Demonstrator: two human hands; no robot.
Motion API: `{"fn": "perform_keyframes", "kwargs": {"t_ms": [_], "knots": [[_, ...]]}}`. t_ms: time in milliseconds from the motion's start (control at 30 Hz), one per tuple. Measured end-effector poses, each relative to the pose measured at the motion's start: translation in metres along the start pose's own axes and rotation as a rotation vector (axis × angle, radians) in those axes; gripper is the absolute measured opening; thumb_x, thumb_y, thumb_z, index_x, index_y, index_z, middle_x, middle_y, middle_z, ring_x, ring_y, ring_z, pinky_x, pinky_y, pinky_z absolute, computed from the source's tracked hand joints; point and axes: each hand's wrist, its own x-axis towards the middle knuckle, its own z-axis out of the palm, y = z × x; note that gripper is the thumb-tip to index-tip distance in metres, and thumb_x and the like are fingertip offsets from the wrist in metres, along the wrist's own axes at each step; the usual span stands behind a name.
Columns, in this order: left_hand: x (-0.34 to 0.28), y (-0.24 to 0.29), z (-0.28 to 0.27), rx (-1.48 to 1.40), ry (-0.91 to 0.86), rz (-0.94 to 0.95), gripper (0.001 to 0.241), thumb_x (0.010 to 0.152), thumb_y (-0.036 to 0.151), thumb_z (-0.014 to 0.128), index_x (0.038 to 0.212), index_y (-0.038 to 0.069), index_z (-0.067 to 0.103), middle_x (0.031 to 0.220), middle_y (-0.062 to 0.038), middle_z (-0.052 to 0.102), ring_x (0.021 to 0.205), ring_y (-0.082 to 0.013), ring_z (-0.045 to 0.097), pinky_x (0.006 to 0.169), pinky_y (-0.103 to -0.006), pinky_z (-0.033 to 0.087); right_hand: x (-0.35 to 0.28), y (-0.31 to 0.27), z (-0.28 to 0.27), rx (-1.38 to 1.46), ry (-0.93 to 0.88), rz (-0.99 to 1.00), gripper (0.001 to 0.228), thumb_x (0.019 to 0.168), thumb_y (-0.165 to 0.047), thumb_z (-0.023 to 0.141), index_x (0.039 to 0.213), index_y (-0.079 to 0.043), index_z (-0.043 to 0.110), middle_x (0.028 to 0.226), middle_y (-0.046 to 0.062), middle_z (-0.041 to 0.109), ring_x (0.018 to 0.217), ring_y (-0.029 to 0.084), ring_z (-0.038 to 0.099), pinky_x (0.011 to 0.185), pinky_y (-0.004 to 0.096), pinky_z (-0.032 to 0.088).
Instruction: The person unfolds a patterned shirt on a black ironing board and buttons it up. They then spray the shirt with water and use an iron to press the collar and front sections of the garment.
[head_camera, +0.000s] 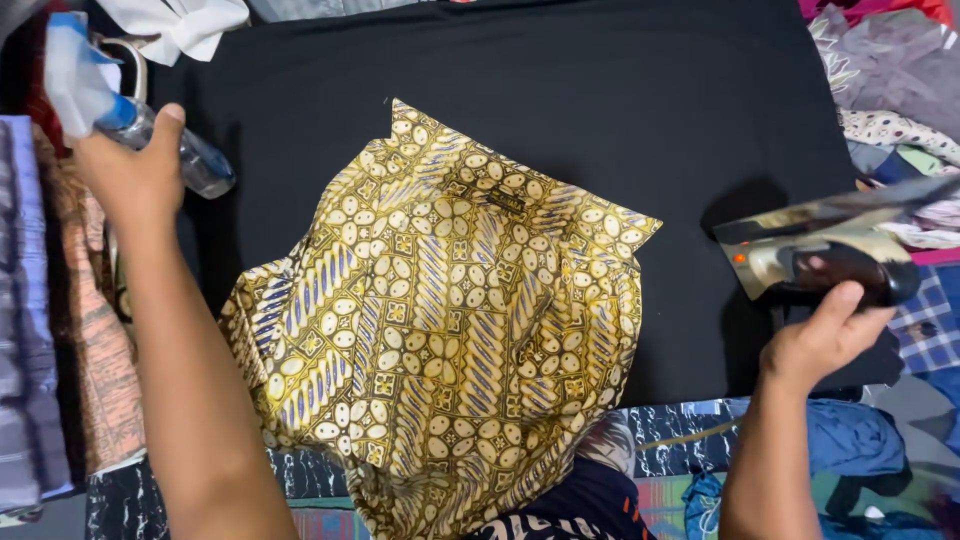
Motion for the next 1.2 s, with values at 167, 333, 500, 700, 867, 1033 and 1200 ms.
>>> {"fn": "perform_keyframes", "kwargs": {"t_ms": [167,333,500,700,867,1033,1200], "knots": [[-0.034,0.04,-0.034,0.084,-0.154,-0.148,0.081,0.101,0.022,0.096,0.147,-0.005,0.036,0.141,-0.037,0.061,0.127,-0.0495,0.061,0.104,-0.0488,0.044,0.03,-0.017,0.017,0.044,0.008,0.074,0.032,0.118,-0.035,0.056,0.113,-0.005,0.048,0.087,0.009,0.05,0.076,0.019,0.052,0.077,0.033,0.048],[-0.056,0.147,-0.067,0.363,-0.466,-0.289,0.058,0.099,0.043,0.075,0.141,0.008,0.058,0.109,-0.025,0.075,0.094,-0.0563,0.067,0.072,-0.0658,0.05,0.079,0.007,0.004,-0.425,-0.189,-0.105,0.035,0.121,-0.019,0.077,0.094,-0.002,0.062,0.083,0.006,0.05,0.079,0.017,0.042,0.069,0.039,0.031],[-0.058,0.165,-0.012,0.17,-0.598,-0.222,0.057,0.098,0.046,0.069,0.14,0.008,0.065,0.132,-0.011,0.069,0.121,-0.0361,0.061,0.089,-0.0563,0.047,0.094,-0.065,0.077,-0.569,-0.671,-0.223,0.03,0.105,-0.029,0.087,0.111,-0.002,0.077,0.091,0.009,0.07,0.081,0.018,0.06,0.069,0.036,0.043],[-0.06,0.146,0.093,0.177,-0.596,-0.08,0.063,0.093,0.038,0.079,0.14,-0.001,0.062,0.133,-0.022,0.063,0.123,-0.0455,0.06,0.102,-0.0582,0.046,0.073,-0.134,0.16,-0.787,-1.063,-0.169,0.044,0.086,-0.056,0.076,0.097,-0.013,0.075,0.076,0.016,0.074,0.082,0.044,0.072,0.071,0.048,0.054],[-0.065,0.139,0.138,0.346,-0.636,-0.105,0.071,0.089,0.052,0.079,0.135,0.0,0.062,0.125,-0.017,0.058,0.122,-0.0412,0.053,0.105,-0.0522,0.044,0.062,-0.122,0.178,-0.879,-1.167,-0.132,0.042,0.08,-0.062,0.071,0.088,-0.021,0.072,0.069,0.007,0.073,0.078,0.038,0.074,0.07,0.044,0.055],[-0.062,0.134,0.152,0.332,-0.55,-0.011,0.051,0.097,0.053,0.076,0.116,0.008,0.063,0.11,-0.017,0.063,0.102,-0.0415,0.059,0.081,-0.0549,0.048,0.054,-0.1,0.181,-1.014,-1.084,-0.309,0.057,0.096,-0.071,0.063,0.086,-0.015,0.061,0.073,0.009,0.071,0.073,0.042,0.071,0.053,0.055,0.051],[-0.062,0.134,0.154,0.249,-0.584,-0.042,0.038,0.098,0.051,0.074,0.104,0.015,0.065,0.101,-0.012,0.069,0.097,-0.0386,0.063,0.082,-0.0532,0.043,0.055,-0.111,0.188,-1.033,-1.112,-0.273,0.059,0.097,-0.073,0.058,0.089,-0.015,0.06,0.078,0.009,0.072,0.074,0.043,0.07,0.053,0.055,0.049]]}}
